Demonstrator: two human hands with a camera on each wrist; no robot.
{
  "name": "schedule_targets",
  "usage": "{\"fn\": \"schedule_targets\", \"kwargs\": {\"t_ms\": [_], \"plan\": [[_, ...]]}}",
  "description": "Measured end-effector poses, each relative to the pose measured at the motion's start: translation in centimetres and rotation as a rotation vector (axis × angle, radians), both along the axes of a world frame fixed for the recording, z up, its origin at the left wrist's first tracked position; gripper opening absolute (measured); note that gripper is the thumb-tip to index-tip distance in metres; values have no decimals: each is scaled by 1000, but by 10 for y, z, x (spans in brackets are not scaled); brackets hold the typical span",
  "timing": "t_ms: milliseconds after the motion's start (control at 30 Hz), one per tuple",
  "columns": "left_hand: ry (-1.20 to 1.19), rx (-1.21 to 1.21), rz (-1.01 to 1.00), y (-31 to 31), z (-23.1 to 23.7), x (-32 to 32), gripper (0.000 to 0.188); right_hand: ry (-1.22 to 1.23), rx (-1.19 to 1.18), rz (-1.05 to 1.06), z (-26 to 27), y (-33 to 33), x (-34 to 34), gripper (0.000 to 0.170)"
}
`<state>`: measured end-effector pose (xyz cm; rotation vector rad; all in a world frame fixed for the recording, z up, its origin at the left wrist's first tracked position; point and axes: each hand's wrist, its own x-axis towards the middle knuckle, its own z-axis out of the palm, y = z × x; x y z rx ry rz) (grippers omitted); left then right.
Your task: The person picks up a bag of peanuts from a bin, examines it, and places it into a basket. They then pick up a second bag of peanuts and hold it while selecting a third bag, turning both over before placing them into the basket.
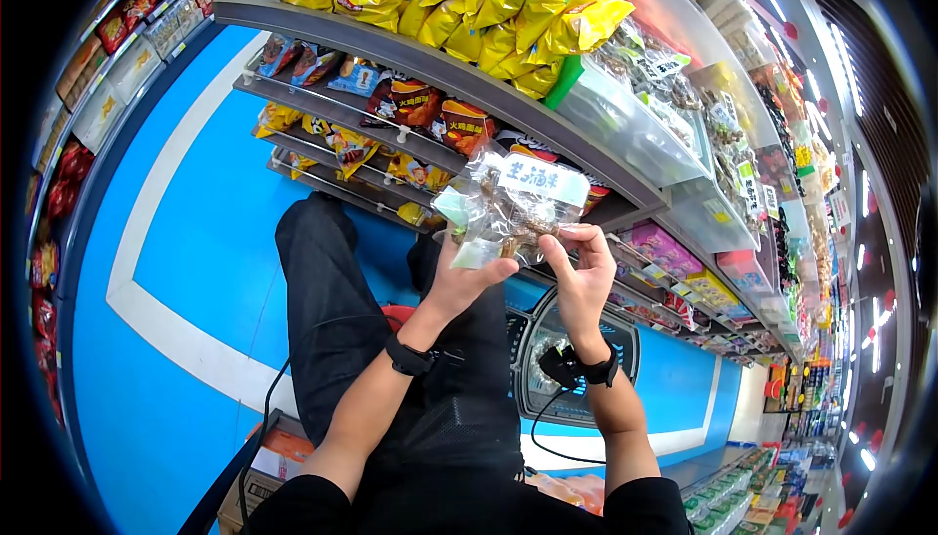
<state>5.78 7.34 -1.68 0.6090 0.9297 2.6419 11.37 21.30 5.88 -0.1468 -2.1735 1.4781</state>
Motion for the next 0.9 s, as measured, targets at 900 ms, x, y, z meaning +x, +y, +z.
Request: {"fn": "schedule_targets", "kwargs": {"t_ms": [900], "plan": [[704, -673, 127, 5, 33, 11, 81, 34, -1160, 221, -57, 4, 24, 70]]}}
